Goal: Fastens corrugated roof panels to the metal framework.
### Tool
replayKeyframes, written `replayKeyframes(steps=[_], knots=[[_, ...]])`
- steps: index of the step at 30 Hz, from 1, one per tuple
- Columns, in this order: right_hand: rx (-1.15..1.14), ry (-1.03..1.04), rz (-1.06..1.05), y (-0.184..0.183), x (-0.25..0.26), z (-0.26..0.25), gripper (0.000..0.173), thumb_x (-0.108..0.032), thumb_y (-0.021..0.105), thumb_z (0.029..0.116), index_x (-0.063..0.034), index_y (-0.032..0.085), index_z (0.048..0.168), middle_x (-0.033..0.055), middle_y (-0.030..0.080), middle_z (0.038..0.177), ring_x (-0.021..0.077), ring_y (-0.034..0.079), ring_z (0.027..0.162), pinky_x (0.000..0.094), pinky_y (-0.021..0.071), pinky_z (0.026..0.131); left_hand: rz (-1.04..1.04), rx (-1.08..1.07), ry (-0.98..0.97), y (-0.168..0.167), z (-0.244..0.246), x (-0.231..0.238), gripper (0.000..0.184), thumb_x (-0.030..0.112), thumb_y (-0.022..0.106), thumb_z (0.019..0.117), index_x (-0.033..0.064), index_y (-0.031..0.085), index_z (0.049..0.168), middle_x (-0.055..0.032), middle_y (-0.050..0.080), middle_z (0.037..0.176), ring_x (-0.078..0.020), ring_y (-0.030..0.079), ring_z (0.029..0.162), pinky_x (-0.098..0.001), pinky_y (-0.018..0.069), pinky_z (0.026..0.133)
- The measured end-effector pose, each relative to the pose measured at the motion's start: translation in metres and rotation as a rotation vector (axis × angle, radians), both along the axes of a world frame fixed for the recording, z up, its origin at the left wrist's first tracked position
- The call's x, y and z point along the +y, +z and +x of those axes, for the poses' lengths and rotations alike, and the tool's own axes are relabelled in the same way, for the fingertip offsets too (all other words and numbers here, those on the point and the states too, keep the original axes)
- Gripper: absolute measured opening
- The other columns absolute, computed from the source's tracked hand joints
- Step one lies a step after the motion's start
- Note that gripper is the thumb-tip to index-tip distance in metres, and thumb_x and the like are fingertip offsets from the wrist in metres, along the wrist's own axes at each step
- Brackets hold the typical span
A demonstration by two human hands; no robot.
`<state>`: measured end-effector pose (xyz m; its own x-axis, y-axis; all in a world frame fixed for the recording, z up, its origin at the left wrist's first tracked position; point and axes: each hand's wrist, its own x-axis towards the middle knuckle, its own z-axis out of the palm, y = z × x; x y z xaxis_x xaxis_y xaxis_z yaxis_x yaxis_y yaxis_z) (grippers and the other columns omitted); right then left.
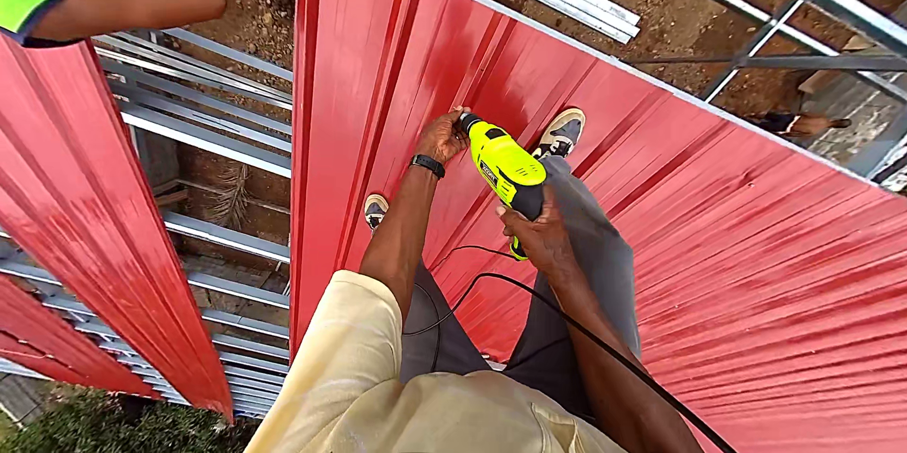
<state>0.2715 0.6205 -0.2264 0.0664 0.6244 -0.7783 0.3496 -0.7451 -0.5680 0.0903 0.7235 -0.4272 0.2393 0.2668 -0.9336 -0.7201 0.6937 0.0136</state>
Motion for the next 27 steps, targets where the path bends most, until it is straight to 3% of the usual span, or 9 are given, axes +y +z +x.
replayKeyframes(steps=[3,7,11,16,18,27], knots=[[-0.291,0.325,0.035,-0.012,0.01,-0.005,0.061,-0.04,0.08,0.0847,-0.0106,0.052,0.131,0.0094,0.069,0.092,0.0223,0.069,0.081,0.0474,0.0581,0.074,-0.017,0.014,-0.017,-0.019,0.017,0.012,0.018,0.018,0.055,0.1012,0.0035,0.061,0.111,-0.0111,0.067,0.092,-0.0191,0.066,0.076,-0.0335,0.0577,0.067],[-0.443,0.476,0.062,-0.04,0.023,-0.007,0.056,-0.027,0.073,0.0868,-0.0098,0.052,0.136,0.0135,0.071,0.089,0.0311,0.071,0.08,0.0542,0.0575,0.071,-0.052,0.019,-0.065,-0.047,0.039,0.029,0.02,0.018,0.055,0.1013,0.0019,0.06,0.112,-0.0123,0.066,0.087,-0.0195,0.065,0.067,-0.0326,0.0574,0.059],[-0.489,0.489,0.023,-0.077,0.041,0.005,0.062,-0.026,0.074,0.0869,-0.0108,0.048,0.141,0.0178,0.071,0.096,0.0372,0.071,0.086,0.0597,0.0561,0.075,-0.045,-0.003,-0.029,-0.085,0.058,0.046,0.025,0.02,0.052,0.102,0.0017,0.061,0.116,-0.0126,0.066,0.086,-0.0204,0.066,0.068,-0.0332,0.058,0.06],[-0.529,0.485,0.041,-0.122,0.056,0.018,0.061,-0.024,0.076,0.0856,-0.0102,0.048,0.138,0.0184,0.07,0.097,0.0387,0.071,0.085,0.061,0.0556,0.071,-0.017,0.005,-0.054,-0.127,0.08,0.067,0.028,0.025,0.048,0.1039,0.0031,0.061,0.116,-0.012,0.065,0.083,-0.0206,0.065,0.065,-0.033,0.0571,0.057],[-0.537,0.48,0.02,-0.133,0.06,0.022,0.06,-0.025,0.077,0.0861,-0.0109,0.049,0.137,0.0179,0.07,0.096,0.0387,0.071,0.084,0.0607,0.0557,0.07,-0.026,0.005,-0.054,-0.136,0.086,0.072,0.027,0.026,0.048,0.105,0.0031,0.06,0.113,-0.0116,0.064,0.081,-0.0202,0.064,0.065,-0.0327,0.0569,0.057],[-0.488,0.435,0.025,-0.156,0.068,0.035,0.062,-0.022,0.076,0.0856,-0.0121,0.048,0.14,0.0173,0.07,0.099,0.0369,0.071,0.084,0.0596,0.056,0.069,-0.071,0.033,-0.052,-0.166,0.097,0.078,0.033,0.027,0.043,0.1062,0.0044,0.06,0.124,-0.0113,0.065,0.084,-0.0206,0.065,0.067,-0.0331,0.0573,0.059]])
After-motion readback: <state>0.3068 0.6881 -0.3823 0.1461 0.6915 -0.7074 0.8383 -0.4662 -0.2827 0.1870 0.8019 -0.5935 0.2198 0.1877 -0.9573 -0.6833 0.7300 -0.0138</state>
